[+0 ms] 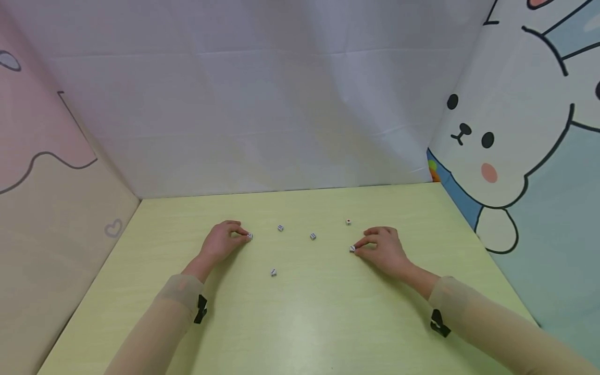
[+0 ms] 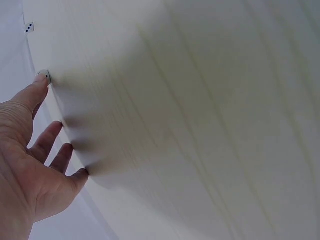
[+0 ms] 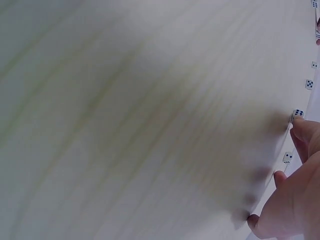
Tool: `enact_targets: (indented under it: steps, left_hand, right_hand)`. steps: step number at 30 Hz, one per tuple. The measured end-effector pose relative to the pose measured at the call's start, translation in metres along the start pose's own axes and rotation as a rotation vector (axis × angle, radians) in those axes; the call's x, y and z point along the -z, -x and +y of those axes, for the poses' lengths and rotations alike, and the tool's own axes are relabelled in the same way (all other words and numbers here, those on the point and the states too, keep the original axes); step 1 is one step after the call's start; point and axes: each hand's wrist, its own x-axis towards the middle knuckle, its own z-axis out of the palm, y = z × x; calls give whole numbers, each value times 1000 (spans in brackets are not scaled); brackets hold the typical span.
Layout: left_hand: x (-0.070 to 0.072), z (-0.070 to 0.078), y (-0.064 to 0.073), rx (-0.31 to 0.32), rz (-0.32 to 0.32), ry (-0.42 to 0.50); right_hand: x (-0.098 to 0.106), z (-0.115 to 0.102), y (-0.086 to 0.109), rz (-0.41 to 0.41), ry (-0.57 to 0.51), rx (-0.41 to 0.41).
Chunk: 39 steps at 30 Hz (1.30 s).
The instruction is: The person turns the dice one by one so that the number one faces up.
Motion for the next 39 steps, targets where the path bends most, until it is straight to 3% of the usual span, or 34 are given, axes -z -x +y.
enact_targets:
  steps: [7,15,22,39]
  left_hand:
    - [-1,-1,0,9,-3,-2]
    - [-1,-3,1,0,1,2]
    - [0,-2,2,6,-2,8]
    - [1,0,2,1,5,5]
  right_hand:
    - [6,-1,-2,6,57,-5]
    - [12,-10,-8,40,221,83]
    - [12,-17,-11,20,366,177]
    - [6,-18,-13,23,447,204]
